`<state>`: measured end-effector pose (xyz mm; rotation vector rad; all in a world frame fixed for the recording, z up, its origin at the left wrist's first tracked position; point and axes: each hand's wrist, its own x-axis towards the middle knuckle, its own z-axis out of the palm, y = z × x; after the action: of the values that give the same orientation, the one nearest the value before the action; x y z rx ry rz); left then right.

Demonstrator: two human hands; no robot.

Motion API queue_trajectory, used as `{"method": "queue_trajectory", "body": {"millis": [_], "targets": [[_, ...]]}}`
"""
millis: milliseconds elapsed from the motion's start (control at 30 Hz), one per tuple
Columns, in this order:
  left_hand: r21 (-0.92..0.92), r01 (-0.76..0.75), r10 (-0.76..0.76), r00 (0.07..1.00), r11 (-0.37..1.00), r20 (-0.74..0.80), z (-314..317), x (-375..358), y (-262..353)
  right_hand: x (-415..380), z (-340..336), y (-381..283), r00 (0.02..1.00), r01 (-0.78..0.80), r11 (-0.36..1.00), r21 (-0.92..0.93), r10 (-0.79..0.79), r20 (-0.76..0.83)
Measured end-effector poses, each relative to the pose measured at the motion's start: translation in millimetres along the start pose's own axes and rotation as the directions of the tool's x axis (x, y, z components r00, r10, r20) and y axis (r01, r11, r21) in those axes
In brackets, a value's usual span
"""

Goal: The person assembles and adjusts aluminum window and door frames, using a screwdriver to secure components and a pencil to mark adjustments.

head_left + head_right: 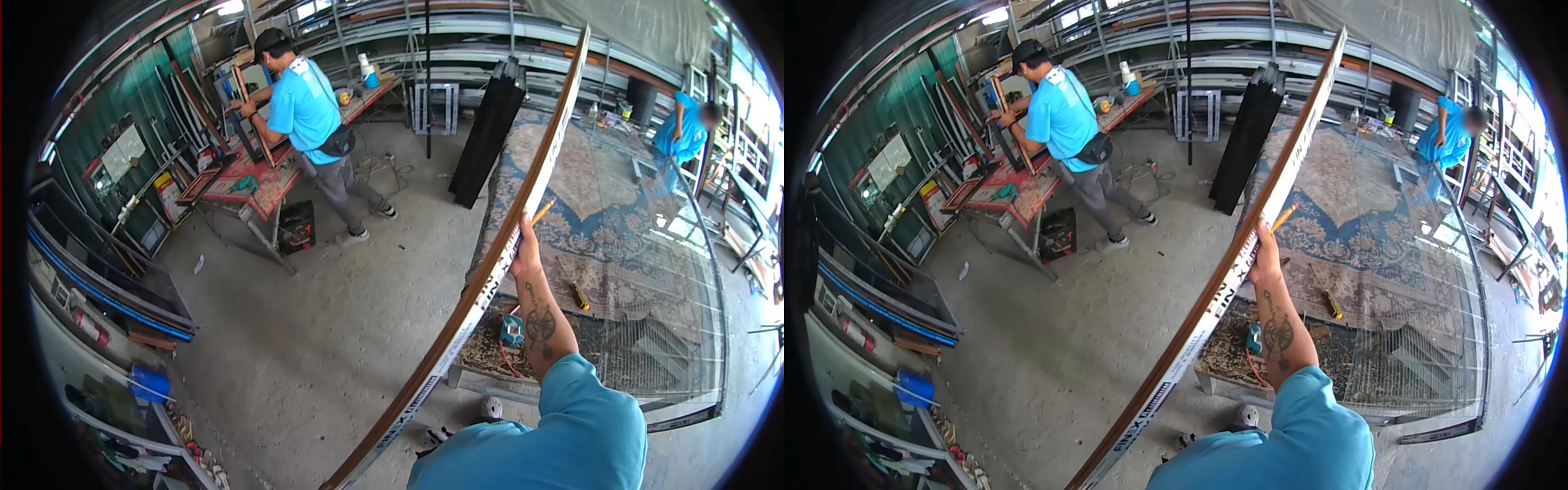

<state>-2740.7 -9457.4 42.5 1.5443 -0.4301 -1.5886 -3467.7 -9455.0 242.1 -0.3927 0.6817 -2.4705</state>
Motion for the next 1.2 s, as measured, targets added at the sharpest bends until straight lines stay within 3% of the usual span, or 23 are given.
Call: {"method": "queue_trajectory", "body": {"millis": [33, 67, 100, 133, 167, 200, 233, 267, 300, 333, 367, 400, 433, 500, 600, 633, 733, 800, 833, 967, 1200], "targets": [[-0.167, -0.117, 0.123, 0.992, 0.979, 0.021, 22, 42, -29, 2, 22, -13, 0.997, 0.051, 0.997, -0.055, -0.048, 0.052], [-0.357, 0.001, -0.044, 0.993, 0.934, -0.111, 65, 60, -32, 1, 50, -27, 0.989, 0.111, 0.988, -0.106, -0.099, 0.110], [-0.304, 0.241, -0.158, 0.949, 0.922, 0.273, 66, 104, -48, 3, 74, -39, 0.973, 0.174, 0.977, -0.123, -0.151, 0.175], [-0.353, 0.180, -0.086, 0.960, 0.918, 0.266, 116, 91, -43, 7, 96, -52, 0.949, 0.240, 0.962, -0.133, -0.203, 0.242], [-0.307, 0.169, -0.119, 0.978, 0.937, 0.173, 148, 128, -57, 15, 117, -66, 0.961, 0.262, 0.949, -0.175, -0.240, 0.136], [-0.123, 0.218, -0.150, 0.899, 0.968, 0.411, 159, 170, -74, 18, 144, -87, 0.951, 0.304, 0.938, -0.164, -0.289, 0.112], [-0.279, 0.242, -0.164, 0.947, 0.929, 0.276, 186, 186, -85, 22, 167, -110, 0.909, 0.417, 0.864, -0.282, -0.387, 0.156], [-0.107, 0.364, -0.348, 0.927, 0.925, 0.140, 217, 184, -74, 24, 191, -137, 0.880, 0.474, 0.807, -0.352, -0.419, 0.225], [-0.029, 0.388, -0.386, 0.921, 0.921, 0.059, 244, 194, -77, 23, 215, -163, 0.837, 0.546, 0.736, -0.400, -0.481, 0.259], [-0.042, 0.401, -0.386, 0.902, 0.915, 0.191, 261, 200, -84, 27, 232, -192, 0.818, 0.575, 0.696, -0.431, -0.497, 0.290], [-0.055, 0.417, -0.380, 0.869, 0.907, 0.317, 274, 202, -92, 18, 256, -215, 0.731, 0.681, 0.617, -0.394, -0.544, 0.412], [-0.072, 0.421, -0.382, 0.873, 0.904, 0.303, 294, 190, -91, 10, 276, -238, 0.783, 0.617, 0.629, -0.473, -0.549, 0.291], [-0.087, 0.428, -0.389, 0.875, 0.899, 0.287, 316, 176, -86, -5, 297, -258, 0.749, 0.659, 0.559, -0.503, -0.546, 0.374], [0.061, 0.391, -0.380, 0.827, 0.918, 0.414, 345, 174, -93, -33, 330, -293, 0.613, 0.772, 0.391, -0.501, -0.669, 0.421], [0.186, 0.379, -0.422, 0.814, 0.907, 0.400, 385, 169, -95, -66, 367, -328, 0.437, 0.861, 0.183, -0.475, -0.744, 0.506], [0.177, 0.385, -0.424, 0.816, 0.906, 0.392, 393, 159, -85, -77, 378, -323, 0.466, 0.844, 0.199, -0.499, -0.733, 0.495], [0.185, 0.317, -0.366, 0.838, 0.930, 0.406, 406, 155, -60, -112, 417, -289, 0.170, 0.949, -0.113, -0.295, -0.605, 0.778], [0.187, 0.204, -0.271, 0.834, 0.961, 0.480, 396, 159, -41, -117, 432, -291, 0.072, 0.911, -0.247, -0.330, -0.691, 0.719], [0.188, 0.181, -0.252, 0.835, 0.965, 0.489, 390, 160, -30, -121, 435, -299, 0.171, 0.867, -0.230, -0.442, -0.695, 0.698], [0.158, 0.162, -0.215, 0.884, 0.974, 0.416, 341, 164, -6, -78, 408, -280, 0.263, 0.872, -0.186, -0.452, -0.601, 0.755], [0.128, 0.157, -0.188, 0.940, 0.979, 0.284, 247, 161, -17, -24, 377, -231, 0.300, 0.911, -0.160, -0.380, -0.373, 0.878]]}}
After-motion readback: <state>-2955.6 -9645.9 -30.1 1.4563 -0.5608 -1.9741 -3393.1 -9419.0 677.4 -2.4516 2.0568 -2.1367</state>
